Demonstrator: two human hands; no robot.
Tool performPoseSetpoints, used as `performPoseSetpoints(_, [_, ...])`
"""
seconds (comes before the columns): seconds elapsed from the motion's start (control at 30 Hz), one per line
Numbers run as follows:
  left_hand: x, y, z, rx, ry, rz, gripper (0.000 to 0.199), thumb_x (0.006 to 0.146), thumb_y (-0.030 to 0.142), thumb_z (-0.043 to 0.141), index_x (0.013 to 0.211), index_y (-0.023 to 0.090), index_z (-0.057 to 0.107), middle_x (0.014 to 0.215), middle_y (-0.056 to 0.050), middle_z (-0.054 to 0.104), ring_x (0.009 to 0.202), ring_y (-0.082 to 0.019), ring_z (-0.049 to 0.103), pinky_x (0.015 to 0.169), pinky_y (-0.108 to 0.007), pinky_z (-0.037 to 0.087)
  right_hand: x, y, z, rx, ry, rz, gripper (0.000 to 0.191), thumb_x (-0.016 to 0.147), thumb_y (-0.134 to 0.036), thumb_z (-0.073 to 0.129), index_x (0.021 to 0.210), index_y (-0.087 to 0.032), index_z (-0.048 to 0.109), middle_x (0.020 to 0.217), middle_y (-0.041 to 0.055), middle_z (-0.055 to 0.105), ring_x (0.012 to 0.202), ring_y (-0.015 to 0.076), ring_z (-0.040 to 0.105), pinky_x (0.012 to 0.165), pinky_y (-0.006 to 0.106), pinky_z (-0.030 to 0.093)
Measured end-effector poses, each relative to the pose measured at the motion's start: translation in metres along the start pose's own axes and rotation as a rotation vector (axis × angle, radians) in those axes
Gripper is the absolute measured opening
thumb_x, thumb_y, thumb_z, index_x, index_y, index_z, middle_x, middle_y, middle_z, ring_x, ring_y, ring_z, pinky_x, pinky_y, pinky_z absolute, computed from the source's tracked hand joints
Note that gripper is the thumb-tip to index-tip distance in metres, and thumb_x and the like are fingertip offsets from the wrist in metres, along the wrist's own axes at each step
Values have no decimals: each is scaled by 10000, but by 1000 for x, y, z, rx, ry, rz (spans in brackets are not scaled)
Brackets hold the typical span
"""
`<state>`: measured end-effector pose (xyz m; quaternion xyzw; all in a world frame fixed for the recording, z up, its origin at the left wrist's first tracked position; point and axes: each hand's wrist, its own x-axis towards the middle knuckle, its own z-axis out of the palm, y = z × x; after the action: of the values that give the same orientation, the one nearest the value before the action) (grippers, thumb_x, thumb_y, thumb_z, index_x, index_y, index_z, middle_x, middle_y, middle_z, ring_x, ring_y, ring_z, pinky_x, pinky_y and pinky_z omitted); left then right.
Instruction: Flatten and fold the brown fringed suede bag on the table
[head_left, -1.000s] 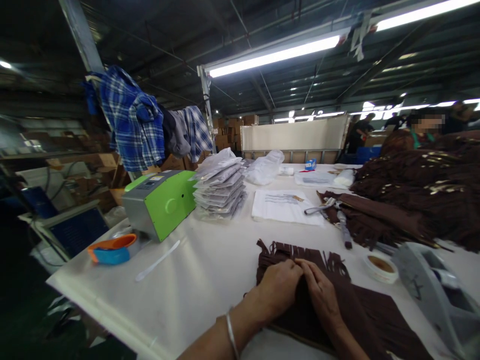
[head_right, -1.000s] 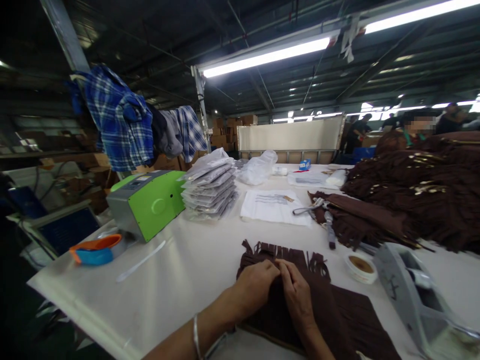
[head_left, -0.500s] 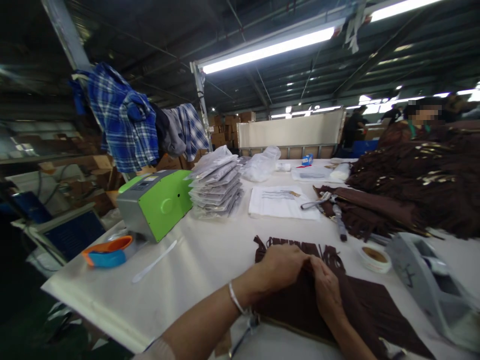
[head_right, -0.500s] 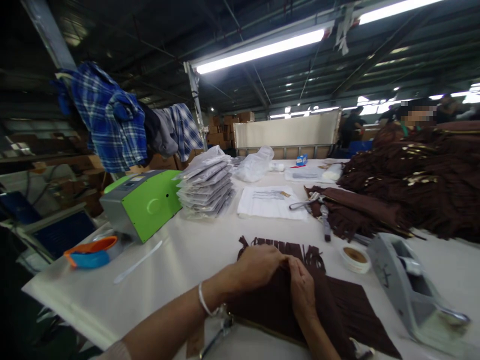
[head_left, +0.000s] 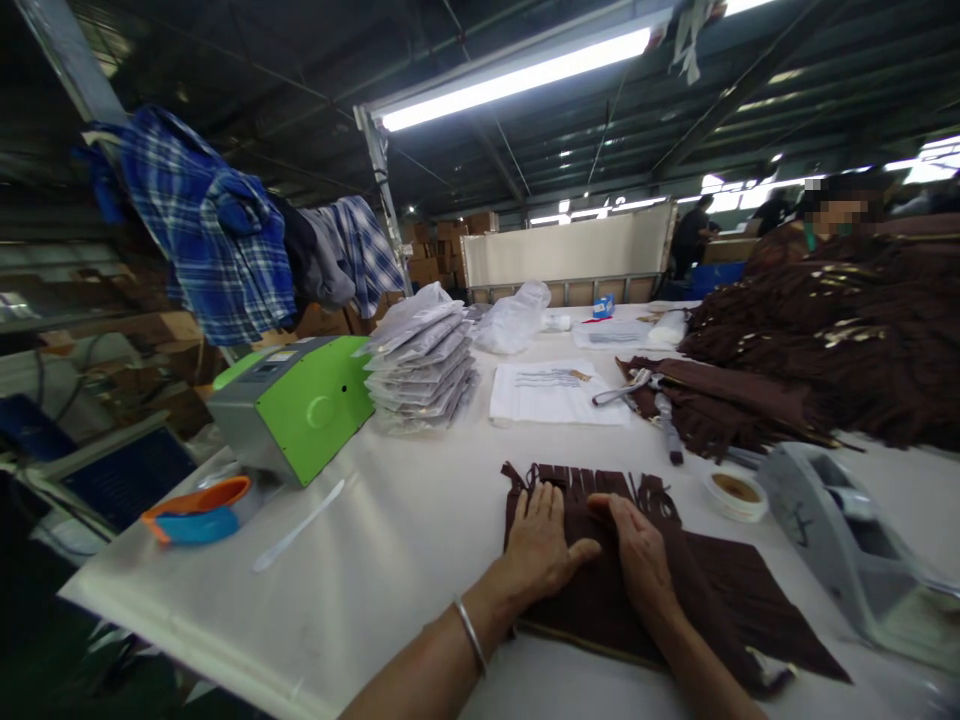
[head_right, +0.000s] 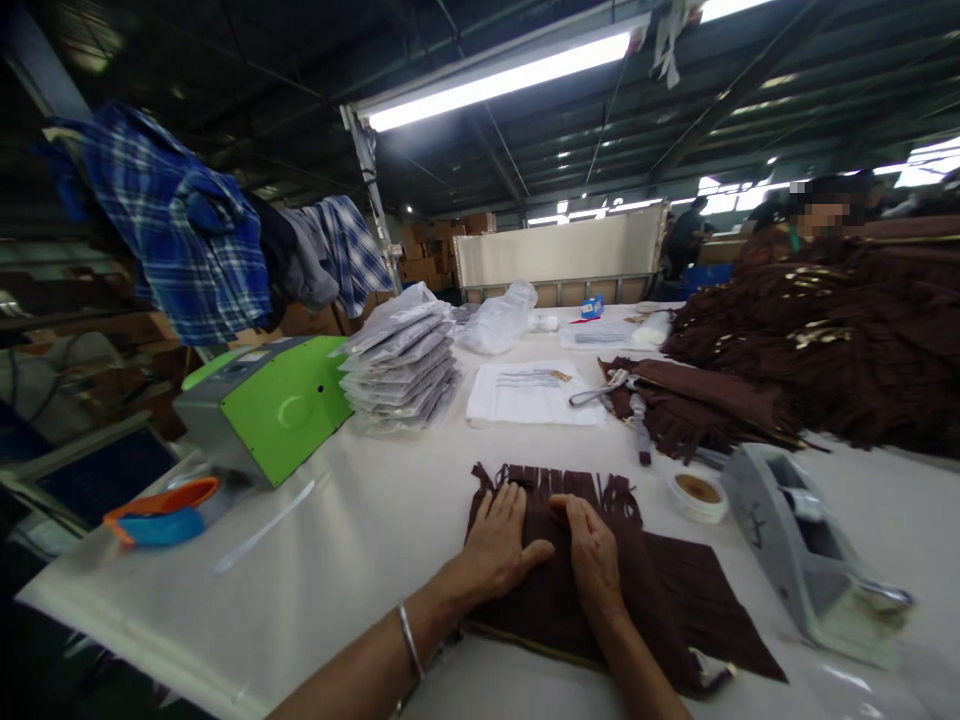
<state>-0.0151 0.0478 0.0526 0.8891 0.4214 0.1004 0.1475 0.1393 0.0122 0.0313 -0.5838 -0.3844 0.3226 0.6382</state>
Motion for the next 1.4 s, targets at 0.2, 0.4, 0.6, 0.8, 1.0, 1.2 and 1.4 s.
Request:
performPoseSetpoints(0.2, [-7, 40, -1, -168, 61, 188, 716, 917, 499, 468, 1458, 68, 286, 1547, -181, 294, 1449, -272, 221, 1202, -410, 218, 5, 4, -8, 6, 52, 1, 437, 776, -576, 521, 877, -195, 710, 1006, 84, 730, 982, 282, 645, 918, 388, 496])
performPoseSetpoints(0.4, [-31, 2, -51, -44, 250, 120, 234, 918, 143, 446, 1062, 211, 618, 1106, -46, 639, 1061, -180, 561, 980, -323, 455, 6, 13, -1, 206, 68, 91, 455, 749, -600, 589, 836, -169, 707, 884, 88, 735, 855, 264, 671, 859, 404, 533])
performPoseSetpoints(0.6, [-26, -38, -62, 98, 89, 21, 120, 828, 127, 542, 848, 203, 633, 926, -50, 636, 934, -227, 577, 863, -374, 476, 8, 19, 1, 225, 50, 88, 421, 761, -583, 607, 826, -179, 704, 880, 66, 730, 864, 246, 665, 878, 394, 523])
performPoseSetpoints(0.8, [-12, -5, -47, -99, 14, 86, 119, 801, 205, 612, 915, 207, 645, 916, -7, 677, 851, -170, 624, 778, -274, 501, 8, 15, 0, 182, 32, 79, 402, 748, -574, 616, 812, -186, 698, 892, 68, 727, 875, 250, 661, 850, 378, 529])
performPoseSetpoints(1.0, [-46, -28, -91, -340, 148, 108, 241, 811, 130, 548, 1014, 211, 652, 1008, -22, 669, 909, -160, 618, 825, -275, 493, 8, 16, 1, 173, 32, 70, 393, 751, -576, 611, 797, -197, 702, 869, 55, 729, 858, 241, 667, 846, 367, 527])
performPoseSetpoints(1.2, [-87, -53, -65, 22, -33, 154, 298, 815, 116, 604, 1063, 273, 653, 1092, -4, 645, 997, -164, 590, 894, -276, 471, 8, 14, 1, 164, 33, 69, 398, 724, -580, 630, 775, -192, 702, 819, 58, 730, 819, 242, 672, 838, 373, 534])
performPoseSetpoints(1.4, [-79, -38, -47, 166, 14, 162, 122, 887, 149, 530, 873, 222, 627, 928, -7, 630, 897, -160, 572, 816, -263, 466, 4, 5, 2, 179, 41, 61, 398, 708, -581, 636, 753, -192, 706, 788, 55, 729, 812, 247, 673, 830, 371, 543])
